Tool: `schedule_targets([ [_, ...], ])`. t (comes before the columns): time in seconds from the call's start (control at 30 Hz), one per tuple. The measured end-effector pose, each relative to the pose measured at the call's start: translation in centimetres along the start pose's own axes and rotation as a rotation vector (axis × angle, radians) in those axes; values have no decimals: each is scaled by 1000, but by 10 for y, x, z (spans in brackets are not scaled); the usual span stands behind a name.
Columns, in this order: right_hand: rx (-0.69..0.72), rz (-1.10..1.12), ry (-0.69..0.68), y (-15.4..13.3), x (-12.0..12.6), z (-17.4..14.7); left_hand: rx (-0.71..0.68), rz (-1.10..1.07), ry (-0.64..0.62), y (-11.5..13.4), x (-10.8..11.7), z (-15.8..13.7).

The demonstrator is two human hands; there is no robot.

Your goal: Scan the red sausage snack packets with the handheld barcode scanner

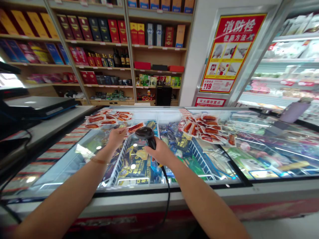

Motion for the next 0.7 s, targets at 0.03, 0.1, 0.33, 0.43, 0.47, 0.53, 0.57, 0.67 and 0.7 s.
schedule_targets([
  [0.03, -10, 0, 18, -2, 6, 0, 38, -60, -12, -1, -5, -1],
  [0.1, -27, -4, 58, -5, 22, -5, 90, -125, -39, 1, -18, -5],
  [0.33, -85, -45, 262, 12, 112, -61, -54, 90, -276, 52, -102, -33],
  [0.43, -142, -82, 405, 28, 163, -94, -137, 97, -389, 85, -163, -54],
  [0.47, -161, -82, 450, 33, 179, -104, -162, 93, -448, 97, -187, -64],
  [0.53, -199, -65, 537, 39, 208, -124, -216, 105, -554, 121, -234, -83],
  [0.57, -216, -52, 578, 41, 221, -133, -233, 105, -584, 132, -256, -92],
  [0.67, -236, -17, 661, 45, 248, -155, -292, 110, -635, 160, -309, -114],
  [0.7, -236, -11, 676, 46, 253, -160, -317, 118, -648, 166, -322, -120],
])
Point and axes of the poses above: each hand's wrist, its own z-axis towards the middle knuckle, its own x-axis out of the back of the hand, y = z × x, the point moved 7 cm from there along z, towards the middle knuckle
